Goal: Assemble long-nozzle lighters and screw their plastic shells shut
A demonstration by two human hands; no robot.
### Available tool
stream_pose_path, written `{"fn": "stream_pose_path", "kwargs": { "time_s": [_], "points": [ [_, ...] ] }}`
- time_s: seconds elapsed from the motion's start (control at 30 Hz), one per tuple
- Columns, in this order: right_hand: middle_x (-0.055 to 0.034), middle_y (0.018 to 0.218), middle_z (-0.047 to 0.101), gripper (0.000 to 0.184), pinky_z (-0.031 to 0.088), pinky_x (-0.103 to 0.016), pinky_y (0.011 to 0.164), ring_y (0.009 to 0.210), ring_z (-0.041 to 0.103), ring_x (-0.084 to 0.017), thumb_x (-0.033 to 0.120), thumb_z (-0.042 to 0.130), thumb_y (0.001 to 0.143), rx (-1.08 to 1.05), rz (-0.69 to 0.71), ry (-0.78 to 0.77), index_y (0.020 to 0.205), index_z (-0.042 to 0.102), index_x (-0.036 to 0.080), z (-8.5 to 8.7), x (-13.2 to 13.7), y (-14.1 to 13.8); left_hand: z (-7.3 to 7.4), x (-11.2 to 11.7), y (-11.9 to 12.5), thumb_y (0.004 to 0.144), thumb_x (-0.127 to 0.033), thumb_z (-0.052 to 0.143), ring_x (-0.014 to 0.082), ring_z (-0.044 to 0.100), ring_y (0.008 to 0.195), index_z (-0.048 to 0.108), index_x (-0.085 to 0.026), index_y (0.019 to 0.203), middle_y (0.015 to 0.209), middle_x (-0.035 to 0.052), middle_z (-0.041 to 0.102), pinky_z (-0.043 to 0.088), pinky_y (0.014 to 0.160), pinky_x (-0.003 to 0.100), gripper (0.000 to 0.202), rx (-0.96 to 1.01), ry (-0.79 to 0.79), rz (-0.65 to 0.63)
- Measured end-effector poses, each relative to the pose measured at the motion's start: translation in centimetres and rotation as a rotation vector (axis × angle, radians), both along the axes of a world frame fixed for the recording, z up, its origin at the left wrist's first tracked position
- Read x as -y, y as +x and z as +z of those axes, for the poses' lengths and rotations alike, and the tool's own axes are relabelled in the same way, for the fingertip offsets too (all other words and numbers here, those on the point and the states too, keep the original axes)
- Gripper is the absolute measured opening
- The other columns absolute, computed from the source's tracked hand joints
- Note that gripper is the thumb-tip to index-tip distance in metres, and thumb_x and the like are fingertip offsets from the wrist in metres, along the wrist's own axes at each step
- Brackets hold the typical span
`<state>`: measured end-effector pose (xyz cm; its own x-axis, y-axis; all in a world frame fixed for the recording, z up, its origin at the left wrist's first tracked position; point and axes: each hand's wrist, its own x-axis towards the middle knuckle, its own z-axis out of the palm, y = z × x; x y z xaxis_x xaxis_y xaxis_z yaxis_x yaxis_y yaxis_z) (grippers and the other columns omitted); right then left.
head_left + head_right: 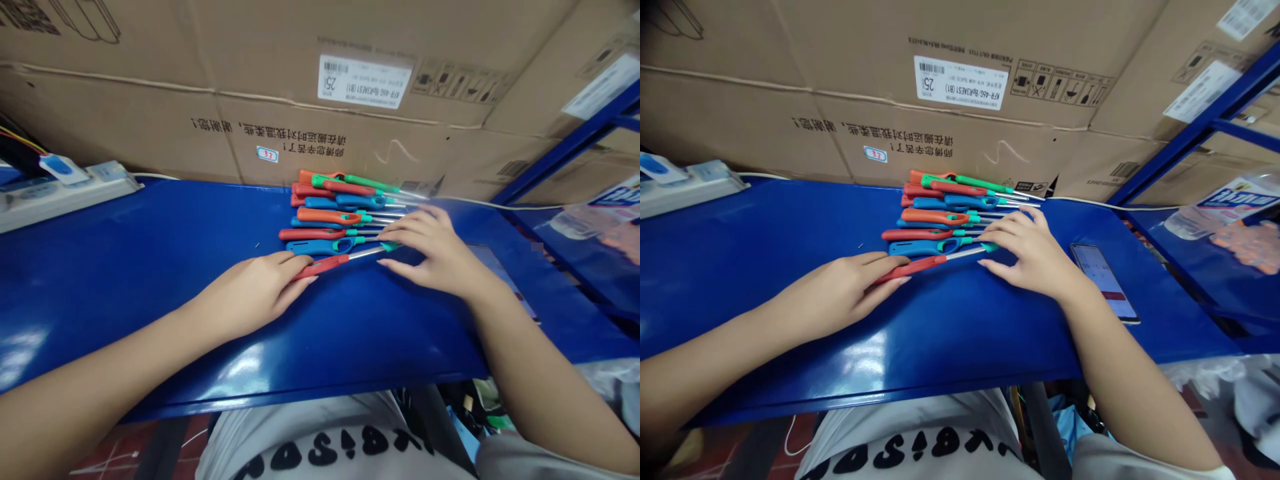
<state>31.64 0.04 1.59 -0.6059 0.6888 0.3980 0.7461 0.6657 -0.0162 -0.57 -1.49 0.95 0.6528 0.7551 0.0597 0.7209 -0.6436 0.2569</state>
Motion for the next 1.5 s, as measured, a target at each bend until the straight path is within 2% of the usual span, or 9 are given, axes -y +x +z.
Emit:
{"fn": "stream_pose_path", "kwargs": {
  "time_s": [0.17,0.3,0.5,0.67,0.77,1.03,1.13,1.37,1.5],
  "points": [
    [-0.0037,0.102,0.075,0.01,0.033,-0.048,0.11,0.1,0.069,-0.022,0.026,0.062,0.096,-0.053,0.017,-0.024,0.103,0.068,0.023,-0.9,-0.8,0.6,0.2,-0.6,-0.2,0.103,-0.041,0.042,0.0253,0.068,0.092,0.066,-0.019,0.11,0.103,0.0077,0.07,0.05,0.08,0.037,0.033,0.056,-0.033,-0.005],
    [-0.0052,0.098,0.076,0.008,0.041,-0.043,0.101,0.095,0.069,-0.022,0.025,0.063,0.095,-0.098,0.096,0.009,0.101,0.066,0.02,-1.0,-0.5,-0.8,0.2,-0.7,0.2,0.102,-0.046,0.044,0.0169,0.06,0.067,0.062,-0.017,0.079,0.073,0.0017,0.063,0.043,0.064,0.029,0.041,0.213,-0.169,-0.018],
    [-0.0073,0.096,0.075,0.014,0.045,-0.041,0.094,0.09,0.065,-0.021,0.02,0.058,0.098,-0.05,0.295,0.085,0.109,0.065,0.014,-1.5,1.2,-3.6,0.0,-0.3,0.9,0.096,-0.056,0.052,0.0114,0.049,0.042,0.067,-0.016,0.082,0.048,-0.004,0.052,0.038,0.043,0.021,0.045,0.464,-0.852,0.13],
    [-0.0096,0.089,0.074,0.016,0.05,-0.04,0.084,0.084,0.06,-0.022,0.013,0.053,0.097,-0.02,0.374,0.167,0.108,0.065,0.011,-2.3,1.8,-4.4,-0.1,-0.5,0.8,0.094,-0.059,0.054,0.0075,0.037,0.032,0.07,-0.014,0.077,0.04,-0.004,0.047,0.027,0.036,0.018,0.05,0.521,-1.134,0.154],
    [-0.0112,0.088,0.073,0.017,0.052,-0.04,0.083,0.083,0.059,-0.022,0.009,0.053,0.096,-0.02,0.402,0.19,0.108,0.065,0.009,-2.5,1.8,-4.4,-0.2,-0.4,0.9,0.093,-0.058,0.055,0.0072,0.035,0.032,0.07,-0.014,0.077,0.039,-0.0048,0.045,0.025,0.036,0.019,0.049,0.514,-1.105,0.162],
    [-0.0144,0.087,0.071,0.018,0.054,-0.043,0.083,0.083,0.058,-0.024,0.007,0.053,0.093,-0.033,0.406,0.156,0.105,0.066,0.005,-2.4,2.1,-4.7,0.0,0.9,1.7,0.092,-0.045,0.058,0.0078,0.041,0.049,0.07,-0.015,0.068,0.054,-0.0018,0.051,0.03,0.045,0.018,0.041,0.489,-0.638,0.117],
    [-0.0149,0.083,0.07,0.017,0.054,-0.044,0.084,0.083,0.058,-0.024,0.006,0.052,0.093,-0.046,0.418,0.124,0.102,0.066,0.004,-2.7,2.2,-4.9,0.1,0.9,1.6,0.092,-0.046,0.058,0.0074,0.038,0.045,0.07,-0.014,0.067,0.05,-0.0026,0.048,0.028,0.042,0.018,0.041,0.47,-0.713,0.138],
    [-0.0132,0.085,0.068,0.018,0.054,-0.046,0.092,0.086,0.057,-0.022,0.008,0.049,0.095,-0.11,0.447,0.06,0.106,0.064,0.007,-3.2,2.6,-5.2,0.3,0.1,1.0,0.09,-0.06,0.058,0.0066,0.028,0.032,0.067,-0.015,0.073,0.038,-0.0059,0.039,0.019,0.034,0.02,0.049,0.491,-1.199,0.223],
    [-0.012,0.086,0.068,0.018,0.053,-0.044,0.088,0.085,0.057,-0.023,0.012,0.049,0.097,-0.082,0.419,0.047,0.106,0.064,0.01,-3.0,2.4,-5.3,0.3,-0.2,0.7,0.09,-0.061,0.058,0.0075,0.031,0.035,0.068,-0.016,0.073,0.041,-0.0055,0.039,0.021,0.037,0.021,0.049,0.443,-1.062,0.162]
  ]
}}
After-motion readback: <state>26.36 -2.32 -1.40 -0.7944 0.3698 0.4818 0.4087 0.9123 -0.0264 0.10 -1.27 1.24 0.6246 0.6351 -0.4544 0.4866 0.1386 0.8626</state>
